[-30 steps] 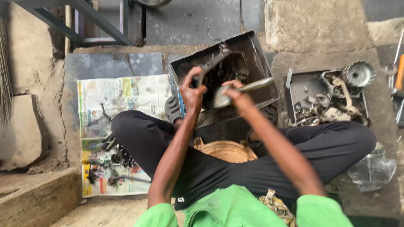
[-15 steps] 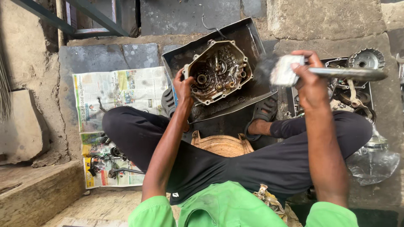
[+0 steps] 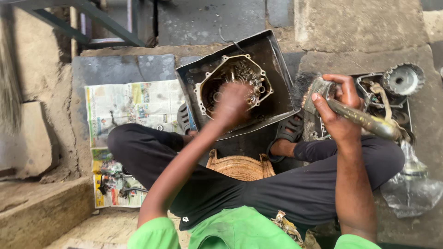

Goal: The person scrubs a motorcycle engine casing with a brush, then pours liquid from a bottle into the casing and continues scrubbing. The person also picks up and places small metal parts on a newspaper.

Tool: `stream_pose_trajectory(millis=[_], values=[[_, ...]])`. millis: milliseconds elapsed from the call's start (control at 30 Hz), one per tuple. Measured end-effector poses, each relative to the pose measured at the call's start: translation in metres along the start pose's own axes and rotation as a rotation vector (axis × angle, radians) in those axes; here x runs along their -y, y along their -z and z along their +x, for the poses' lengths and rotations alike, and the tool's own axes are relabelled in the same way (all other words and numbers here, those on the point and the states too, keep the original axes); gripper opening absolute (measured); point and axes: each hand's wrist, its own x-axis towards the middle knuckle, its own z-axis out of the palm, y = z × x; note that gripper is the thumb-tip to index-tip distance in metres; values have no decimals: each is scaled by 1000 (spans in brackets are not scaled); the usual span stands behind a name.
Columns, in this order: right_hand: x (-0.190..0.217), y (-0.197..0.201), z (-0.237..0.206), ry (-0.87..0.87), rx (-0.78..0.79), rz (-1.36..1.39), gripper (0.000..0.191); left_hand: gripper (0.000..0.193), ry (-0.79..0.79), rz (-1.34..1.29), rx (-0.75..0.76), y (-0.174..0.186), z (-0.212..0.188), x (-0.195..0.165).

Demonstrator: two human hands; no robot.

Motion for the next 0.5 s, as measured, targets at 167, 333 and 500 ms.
stream_pose_trajectory(millis=[167,333,500], values=[[6,6,-3,108,-58,-171,31,46,-535,155,187,-83,-14,-60],[-4,14,-10,69,-66,-207,35,54,-477,275,240,-78,-5,-29],[-25,8,-13,100,-41,-252,28,18,-165,545,-128,35,25,62]])
